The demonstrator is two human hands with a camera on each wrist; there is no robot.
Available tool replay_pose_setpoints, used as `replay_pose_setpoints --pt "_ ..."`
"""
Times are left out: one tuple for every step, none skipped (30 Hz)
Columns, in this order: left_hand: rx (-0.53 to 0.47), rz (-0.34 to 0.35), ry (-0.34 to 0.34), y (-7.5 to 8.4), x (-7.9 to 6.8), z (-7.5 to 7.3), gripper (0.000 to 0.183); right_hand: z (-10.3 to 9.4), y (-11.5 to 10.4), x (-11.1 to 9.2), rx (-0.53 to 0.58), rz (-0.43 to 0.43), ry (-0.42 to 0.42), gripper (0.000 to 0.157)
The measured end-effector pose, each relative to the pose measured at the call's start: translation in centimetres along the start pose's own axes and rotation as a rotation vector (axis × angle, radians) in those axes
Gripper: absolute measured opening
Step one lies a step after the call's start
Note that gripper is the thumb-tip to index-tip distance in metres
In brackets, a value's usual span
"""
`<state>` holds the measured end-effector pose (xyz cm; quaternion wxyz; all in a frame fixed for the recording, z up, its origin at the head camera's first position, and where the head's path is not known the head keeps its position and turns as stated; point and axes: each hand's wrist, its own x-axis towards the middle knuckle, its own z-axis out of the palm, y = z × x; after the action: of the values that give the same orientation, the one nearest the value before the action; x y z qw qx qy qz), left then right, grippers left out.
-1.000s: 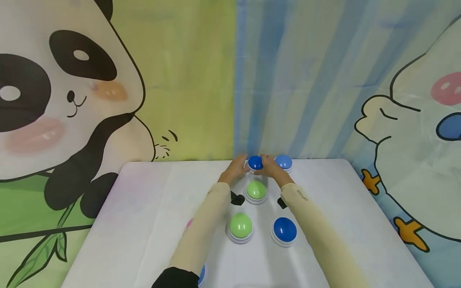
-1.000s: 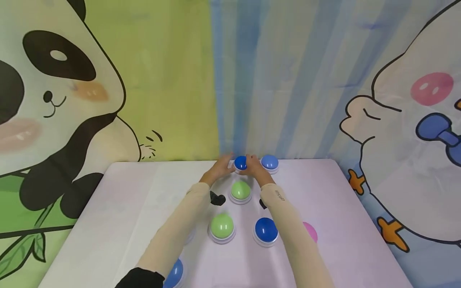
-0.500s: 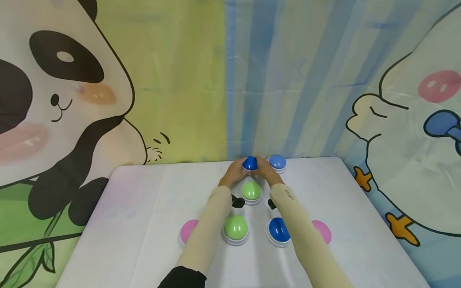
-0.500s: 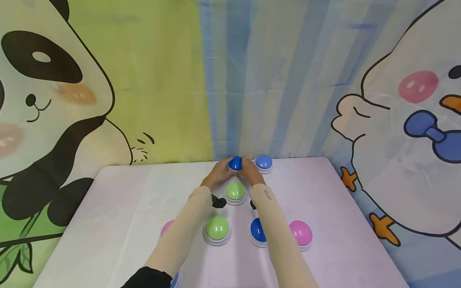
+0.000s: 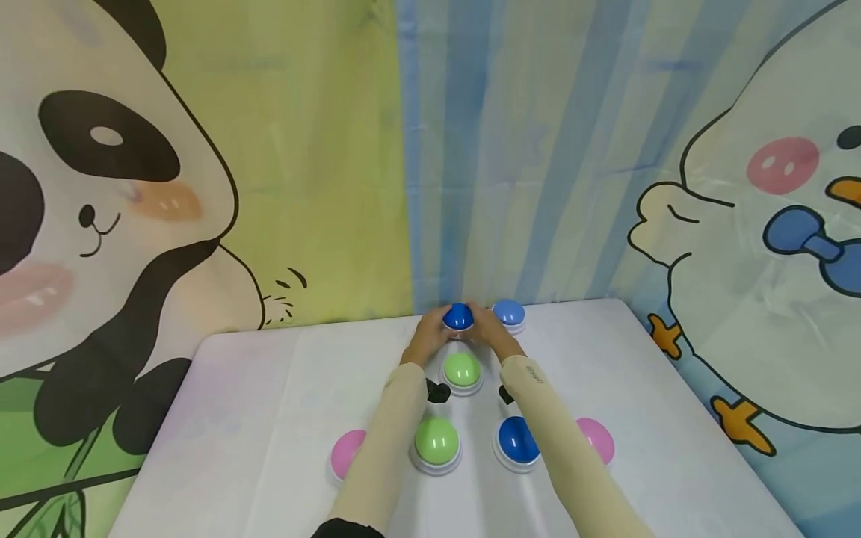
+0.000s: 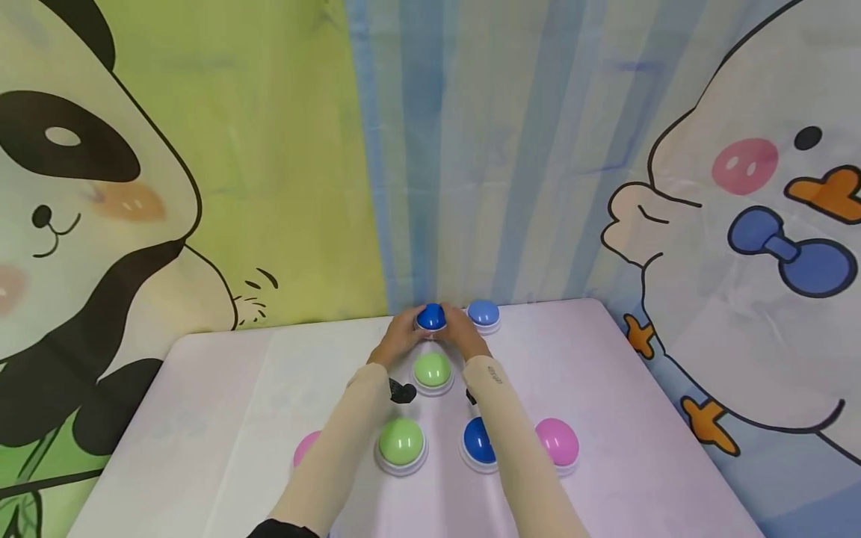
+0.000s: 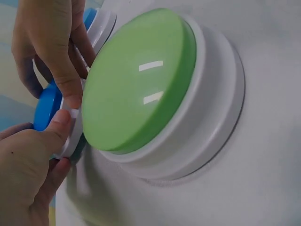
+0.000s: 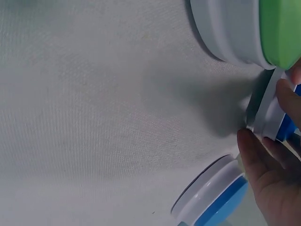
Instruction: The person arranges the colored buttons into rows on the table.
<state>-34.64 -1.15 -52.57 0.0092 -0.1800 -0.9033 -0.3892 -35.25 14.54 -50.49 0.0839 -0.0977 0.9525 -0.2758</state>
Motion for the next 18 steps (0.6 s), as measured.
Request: replay_pose_setpoints --pt "-0.001 -0.002 0.003 -0.1 0.1 -0.1 0.057 -0.1 0.0 0.1 0.011 -0.012 -0.004 0.069" --pt "-0.002 -0.002 0.003 -0.2 0.1 -0.3 0.057 -0.2 0.0 0.1 0.025 -0.028 -0.010 0.069" --pt "0.000 -0.009 -0.001 -0.3 0.1 -0.5 0.057 -0.3 0.0 0.1 0.036 -0.042 -0.020 0.069" --pt "-0.002 -0.009 -0.004 -0.5 0.2 -0.7 0.057 -0.4 0.0 0.1 0.045 -0.054 -0.031 0.070" --pt "0.005 -0.001 -0.007 -0.7 0.2 -0.9 0.057 -0.6 0.0 0.1 0.048 -0.071 -0.034 0.070" --pt "-0.001 0.007 -0.015 -0.8 0.2 -1.1 0.058 -0.7 0.0 0.0 0.043 -0.097 -0.029 0.070" --pt "0.001 0.024 -0.018 -1.0 0.2 -1.3 0.058 -0.8 0.1 -0.2 0.040 -0.117 -0.022 0.071" --pt "-0.007 0.030 -0.026 -1.1 0.0 -1.6 0.058 -1.0 0.0 -0.4 0.028 -0.145 -0.009 0.071" --pt "-0.021 0.036 -0.029 -1.2 -0.1 -1.9 0.059 -1.1 0.0 -0.5 0.020 -0.167 0.001 0.071" --pt "-0.033 0.050 -0.028 -1.4 -0.2 -2.1 0.059 -1.2 -0.1 -0.7 0.006 -0.195 0.013 0.071" --pt "-0.046 0.059 -0.032 -1.4 -0.4 -2.5 0.059 -1.3 -0.1 -0.9 -0.011 -0.222 0.025 0.070" --pt "-0.057 0.065 -0.037 -1.4 -0.6 -2.8 0.059 -1.5 -0.3 -1.0 -0.013 -0.245 0.026 0.070" --pt "-0.064 0.076 -0.039 -1.4 -0.8 -3.2 0.060 -1.6 -0.4 -1.2 -0.017 -0.265 0.026 0.070" --pt "-0.073 0.084 -0.046 -1.3 -1.0 -3.6 0.060 -1.8 -0.5 -1.4 -0.014 -0.276 0.019 0.070" --pt "-0.071 0.099 -0.054 -1.2 -1.1 -4.0 0.060 -2.0 -0.7 -1.6 -0.001 -0.276 0.007 0.070" --pt "-0.063 0.119 -0.066 -1.1 -1.2 -4.4 0.060 -2.2 -0.9 -1.9 0.007 -0.275 -0.004 0.071" --pt "-0.058 0.139 -0.080 -0.9 -1.2 -4.8 0.060 -2.5 -1.0 -2.1 0.014 -0.267 -0.014 0.071" --pt "-0.049 0.161 -0.093 -0.7 -1.2 -5.1 0.060 -2.8 -1.2 -2.4 0.016 -0.262 -0.020 0.072"
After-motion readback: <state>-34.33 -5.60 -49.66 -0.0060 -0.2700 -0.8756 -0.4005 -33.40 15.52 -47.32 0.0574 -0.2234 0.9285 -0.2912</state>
